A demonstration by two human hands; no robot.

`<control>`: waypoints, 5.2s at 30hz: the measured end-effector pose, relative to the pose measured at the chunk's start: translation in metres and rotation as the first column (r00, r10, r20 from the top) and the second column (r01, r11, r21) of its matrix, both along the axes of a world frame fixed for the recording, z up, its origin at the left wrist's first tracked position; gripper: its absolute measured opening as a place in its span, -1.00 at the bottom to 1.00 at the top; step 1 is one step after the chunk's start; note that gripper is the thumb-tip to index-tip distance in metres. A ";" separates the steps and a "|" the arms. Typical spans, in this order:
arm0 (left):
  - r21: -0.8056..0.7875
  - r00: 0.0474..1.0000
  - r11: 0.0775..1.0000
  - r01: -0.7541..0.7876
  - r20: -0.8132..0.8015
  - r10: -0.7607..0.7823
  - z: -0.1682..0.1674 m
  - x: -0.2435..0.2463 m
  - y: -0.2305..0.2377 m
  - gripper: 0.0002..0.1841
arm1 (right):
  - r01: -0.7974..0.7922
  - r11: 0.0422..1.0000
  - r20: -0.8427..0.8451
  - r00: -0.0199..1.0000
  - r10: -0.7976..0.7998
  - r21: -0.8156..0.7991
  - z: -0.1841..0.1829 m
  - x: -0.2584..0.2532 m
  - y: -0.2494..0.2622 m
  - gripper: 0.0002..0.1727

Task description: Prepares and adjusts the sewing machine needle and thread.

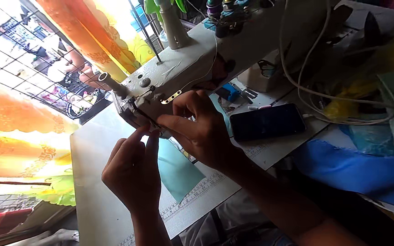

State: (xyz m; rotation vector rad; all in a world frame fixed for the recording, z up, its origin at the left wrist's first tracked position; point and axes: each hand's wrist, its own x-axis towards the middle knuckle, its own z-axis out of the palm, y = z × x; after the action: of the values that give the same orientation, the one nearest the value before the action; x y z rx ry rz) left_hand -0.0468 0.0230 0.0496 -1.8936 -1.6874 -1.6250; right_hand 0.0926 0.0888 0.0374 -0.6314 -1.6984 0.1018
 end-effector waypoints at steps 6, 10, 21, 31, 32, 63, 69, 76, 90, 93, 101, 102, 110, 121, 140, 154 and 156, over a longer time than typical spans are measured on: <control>0.001 1.000 1.000 0.001 0.002 -0.001 0.000 0.000 0.000 -0.83 | 0.008 1.000 0.007 1.000 -0.008 0.001 0.000 0.001 -0.001 -0.85; 0.004 1.000 1.000 0.006 0.006 -0.006 0.000 0.000 0.001 -0.83 | -0.008 1.000 0.013 1.000 0.008 -0.001 0.000 0.002 0.000 -0.83; -0.005 1.000 1.000 0.024 0.006 -0.024 0.001 -0.002 0.001 -0.83 | -0.035 0.999 0.021 0.999 0.035 -0.013 0.000 0.005 0.000 -0.82; -0.006 1.000 1.000 0.029 0.007 -0.029 0.001 -0.002 0.002 -0.83 | 0.009 1.000 0.030 1.000 -0.009 -0.004 0.002 0.001 -0.001 -0.82; -0.008 0.999 0.999 0.032 0.008 -0.032 0.002 -0.002 0.002 -0.83 | 0.015 1.000 0.029 0.999 -0.015 -0.002 0.002 0.000 -0.001 -0.82; -0.074 0.779 0.930 0.360 0.572 -0.256 -0.073 -0.019 -0.044 -0.90 | -0.694 0.397 -0.636 0.715 0.289 -0.600 -0.042 -0.024 -0.060 -0.72; -0.078 0.742 0.950 0.301 0.645 -0.182 -0.076 -0.016 -0.040 -0.93 | -0.828 0.088 -0.819 0.561 0.121 -0.554 -0.044 -0.049 -0.045 -0.74; -0.047 0.984 0.998 0.028 0.174 -0.020 -0.027 -0.018 0.005 -0.72 | -0.807 0.009 -0.807 0.589 -0.054 -0.590 -0.044 -0.036 -0.024 -0.78; -0.009 0.929 0.999 0.035 -0.368 -0.035 -0.014 -0.036 -0.001 -0.71 | -0.694 0.132 -0.683 0.720 0.125 -0.708 -0.053 -0.025 -0.046 -0.81; -0.109 0.707 0.983 0.148 -0.684 -0.182 -0.025 -0.037 -0.018 -0.80 | -0.598 0.408 -0.514 0.802 0.305 -0.690 -0.058 -0.001 -0.070 -0.77; -0.101 0.596 0.936 0.336 -0.747 -0.295 -0.034 -0.032 -0.022 -0.86 | -0.510 0.572 -0.457 0.854 0.249 -0.642 -0.072 0.037 -0.080 -0.83; -0.086 0.599 0.933 0.349 -0.745 -0.293 -0.034 -0.030 -0.022 -0.87 | -0.513 0.579 -0.458 0.852 0.253 -0.634 -0.071 0.039 -0.079 -0.83; -0.035 0.596 0.893 0.448 -0.733 -0.327 -0.037 -0.013 -0.016 -0.90 | -0.529 0.589 -0.449 0.845 0.292 -0.611 -0.065 0.052 -0.073 -0.87; -0.057 0.606 0.845 0.532 -0.671 -0.427 -0.044 -0.012 -0.009 -0.90 | -0.136 0.730 -0.009 0.984 0.176 -0.669 -0.083 0.053 -0.062 -0.72; -0.420 0.993 0.901 0.106 0.093 -0.074 -0.103 -0.032 0.013 -0.83 | 0.342 0.869 0.639 0.768 -0.041 -0.356 -0.102 0.031 -0.030 -0.63; -0.348 0.957 0.925 0.149 0.285 -0.046 -0.105 -0.024 0.029 -0.86 | 0.242 0.820 0.536 0.839 0.092 -0.520 -0.071 -0.009 0.030 -0.85; -0.344 0.965 0.925 0.158 0.251 -0.072 -0.106 -0.027 0.025 -0.86 | 0.232 0.825 0.519 0.851 0.084 -0.515 -0.083 -0.010 0.030 -0.85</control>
State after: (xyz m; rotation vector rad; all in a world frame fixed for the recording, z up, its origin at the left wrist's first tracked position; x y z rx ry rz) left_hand -0.0740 0.0476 -0.0559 -2.0636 -2.1381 -1.7381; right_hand 0.0831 0.1186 -0.0456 -1.2649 -2.1862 0.4210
